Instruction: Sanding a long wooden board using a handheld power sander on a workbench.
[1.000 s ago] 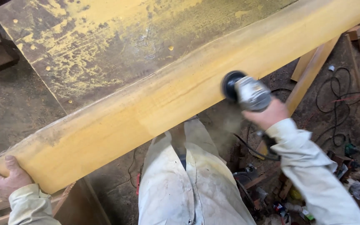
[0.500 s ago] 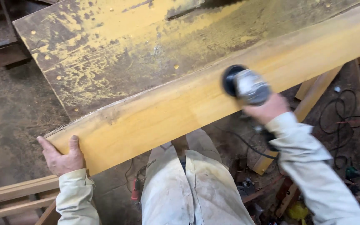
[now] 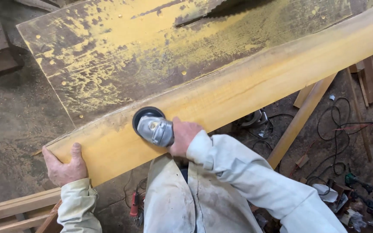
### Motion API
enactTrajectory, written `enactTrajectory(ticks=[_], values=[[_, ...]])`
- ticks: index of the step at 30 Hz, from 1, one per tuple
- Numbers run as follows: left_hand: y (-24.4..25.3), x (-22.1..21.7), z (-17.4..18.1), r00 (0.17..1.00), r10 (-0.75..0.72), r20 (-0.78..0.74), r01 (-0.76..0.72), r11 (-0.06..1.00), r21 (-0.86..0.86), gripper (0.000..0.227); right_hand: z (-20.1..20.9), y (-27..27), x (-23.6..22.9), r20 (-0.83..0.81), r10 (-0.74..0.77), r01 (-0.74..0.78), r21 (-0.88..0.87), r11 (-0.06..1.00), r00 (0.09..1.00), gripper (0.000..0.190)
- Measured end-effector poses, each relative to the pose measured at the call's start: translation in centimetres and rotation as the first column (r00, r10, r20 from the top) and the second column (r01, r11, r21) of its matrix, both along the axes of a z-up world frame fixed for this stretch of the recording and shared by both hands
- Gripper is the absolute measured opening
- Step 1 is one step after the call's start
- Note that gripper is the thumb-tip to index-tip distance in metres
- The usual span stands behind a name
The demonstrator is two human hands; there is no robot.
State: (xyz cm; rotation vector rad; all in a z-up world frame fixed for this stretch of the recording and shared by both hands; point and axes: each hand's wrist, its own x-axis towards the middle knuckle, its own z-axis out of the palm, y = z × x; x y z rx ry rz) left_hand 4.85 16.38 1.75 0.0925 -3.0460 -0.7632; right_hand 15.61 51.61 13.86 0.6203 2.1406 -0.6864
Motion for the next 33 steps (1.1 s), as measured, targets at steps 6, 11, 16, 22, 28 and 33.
enactTrajectory(ticks=[6,11,16,22,28,33], values=[[-0.2,0.1,-0.9,0.998,0.014,-0.057,-0.017,0.998,-0.053,0.092,1.9,8.7,-0.1,-0.073,-0.171,0.175,0.054,0.983,0.983,0.087],[0.0,0.3,-1.2,0.995,0.007,-0.100,-0.020,0.992,-0.127,0.089,5.3,18.5,1.2,-0.127,-0.528,0.540,0.095,0.836,0.840,0.079],[1.2,0.2,0.5,0.997,-0.005,-0.073,-0.003,0.994,-0.109,0.092,2.2,29.8,7.3,-0.181,-0.619,0.644,0.157,0.749,0.764,0.071],[1.7,0.5,0.8,0.995,-0.024,-0.097,0.012,0.992,-0.123,0.090,3.4,38.4,10.9,-0.179,-0.737,0.757,0.202,0.621,0.652,0.056],[-1.1,0.3,-1.5,0.977,-0.115,-0.182,0.063,0.962,-0.267,0.083,-1.7,49.7,18.7,-0.310,-0.673,0.741,0.265,0.617,0.671,0.055],[-1.8,0.2,-2.0,0.957,-0.155,-0.246,0.081,0.954,-0.287,0.087,-3.6,53.1,21.4,-0.429,-0.507,0.655,0.353,0.668,0.748,0.058]])
